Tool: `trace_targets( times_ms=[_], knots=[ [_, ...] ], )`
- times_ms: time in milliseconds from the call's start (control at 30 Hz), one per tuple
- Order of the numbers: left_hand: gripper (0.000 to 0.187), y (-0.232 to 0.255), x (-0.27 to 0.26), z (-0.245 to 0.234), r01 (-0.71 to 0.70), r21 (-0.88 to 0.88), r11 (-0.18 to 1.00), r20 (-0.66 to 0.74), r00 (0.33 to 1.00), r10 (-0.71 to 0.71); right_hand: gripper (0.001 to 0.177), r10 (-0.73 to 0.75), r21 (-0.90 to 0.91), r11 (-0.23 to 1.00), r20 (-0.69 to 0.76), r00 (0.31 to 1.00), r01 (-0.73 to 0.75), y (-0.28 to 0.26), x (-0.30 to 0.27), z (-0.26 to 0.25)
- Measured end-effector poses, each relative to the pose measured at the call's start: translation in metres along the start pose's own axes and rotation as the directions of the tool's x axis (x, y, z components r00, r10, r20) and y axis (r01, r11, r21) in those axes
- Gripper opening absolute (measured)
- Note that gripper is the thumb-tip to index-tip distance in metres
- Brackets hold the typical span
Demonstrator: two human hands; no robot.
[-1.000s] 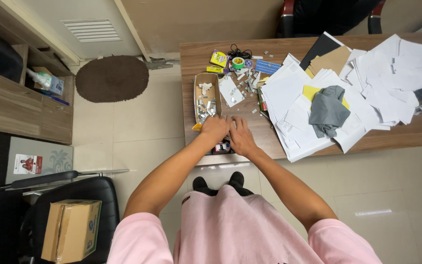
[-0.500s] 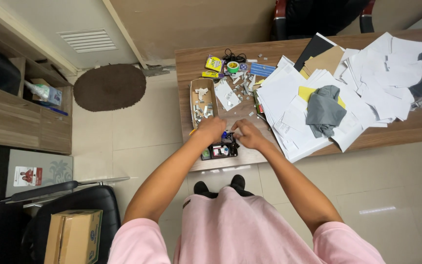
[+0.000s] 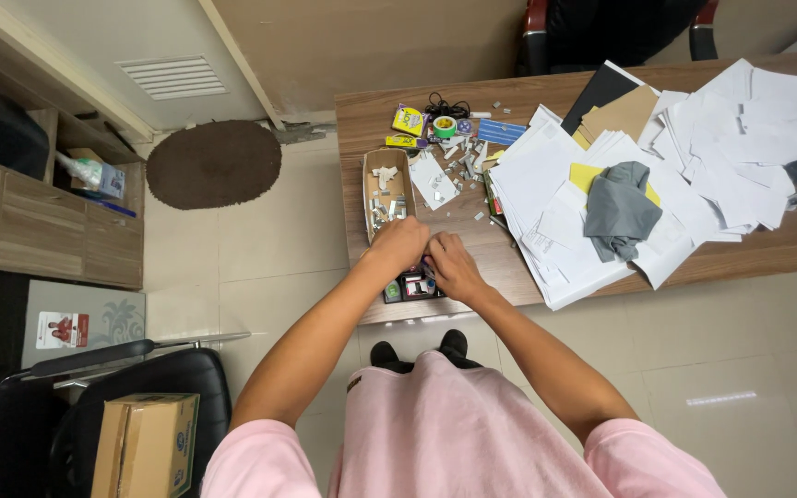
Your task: The person organizes a cluttered desk by sorting various small items, including tape rolls, markers, and small boxes, into a cardboard container. They also move a pile of papers and a grey cloth to clear the workspace.
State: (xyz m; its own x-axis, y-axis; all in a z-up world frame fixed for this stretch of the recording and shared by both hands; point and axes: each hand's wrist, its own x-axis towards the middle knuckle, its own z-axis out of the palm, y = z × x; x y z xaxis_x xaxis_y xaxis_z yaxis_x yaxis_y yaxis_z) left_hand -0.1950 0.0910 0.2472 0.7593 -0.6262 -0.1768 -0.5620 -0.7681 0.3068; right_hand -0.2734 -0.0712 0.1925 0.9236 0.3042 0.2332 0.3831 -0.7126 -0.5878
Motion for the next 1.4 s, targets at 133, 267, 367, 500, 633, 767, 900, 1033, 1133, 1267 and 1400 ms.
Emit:
trace_targets(
  times_ms=[133,267,367,500,633,767,900,1033,1133,1267,1400],
  knots=[
    [0.015,0.003,-0.005,-0.002,0.005,0.008,1.0,0.018,1.0,-0.005,0.015,0.013,0.011,1.0,0.021,1.0,-0.013,0.003,0.002,0.003],
    [0.016,0.012,-0.014,-0.02,-0.003,0.031,1.0,0.007,1.0,0.003,0.021,0.017,0.092,0.995,0.065,0.998,-0.023,0.019,0.006,-0.005],
    [0.018,0.02,-0.015,-0.035,-0.061,0.041,0.997,-0.064,0.996,0.064,0.021,0.143,0.325,0.933,0.058,0.988,-0.155,0.067,0.01,0.0],
    [0.022,0.048,0.007,-0.039,-0.114,-0.014,0.993,-0.06,0.992,0.113,0.018,0.459,0.464,0.765,0.092,0.884,-0.446,0.135,0.0,0.0],
    [0.026,0.084,0.079,-0.009,0.01,-0.096,0.995,0.07,0.998,-0.003,0.017,0.608,0.392,0.644,0.26,0.75,-0.658,0.213,0.011,0.007],
    [0.031,0.086,0.159,0.054,0.3,-0.283,0.911,0.117,0.954,-0.278,0.023,0.492,0.151,0.843,0.168,0.854,-0.515,0.267,0.043,-0.007],
    [0.046,0.072,0.195,0.062,0.547,-0.431,0.718,0.187,0.832,-0.522,0.017,0.478,0.319,0.792,0.203,0.854,-0.52,0.305,0.073,-0.013],
    [0.049,0.032,0.25,0.134,0.603,-0.454,0.655,0.055,0.753,-0.655,0.016,0.461,0.372,0.761,0.264,0.847,-0.531,0.308,0.085,-0.045],
    [0.056,0.008,0.273,0.163,0.506,-0.479,0.717,-0.092,0.783,-0.615,0.009,0.451,0.413,0.731,0.307,0.838,-0.544,0.314,0.088,-0.066],
    [0.027,-0.023,0.286,0.218,0.548,-0.364,0.754,-0.064,0.792,-0.607,0.009,0.456,0.423,0.692,0.373,0.808,-0.585,0.343,0.086,-0.066],
    [0.025,-0.034,0.277,0.181,0.604,-0.356,0.713,0.05,0.774,-0.631,0.011,0.425,0.436,0.691,0.4,0.812,-0.576,0.355,0.104,-0.054]
  ],
)
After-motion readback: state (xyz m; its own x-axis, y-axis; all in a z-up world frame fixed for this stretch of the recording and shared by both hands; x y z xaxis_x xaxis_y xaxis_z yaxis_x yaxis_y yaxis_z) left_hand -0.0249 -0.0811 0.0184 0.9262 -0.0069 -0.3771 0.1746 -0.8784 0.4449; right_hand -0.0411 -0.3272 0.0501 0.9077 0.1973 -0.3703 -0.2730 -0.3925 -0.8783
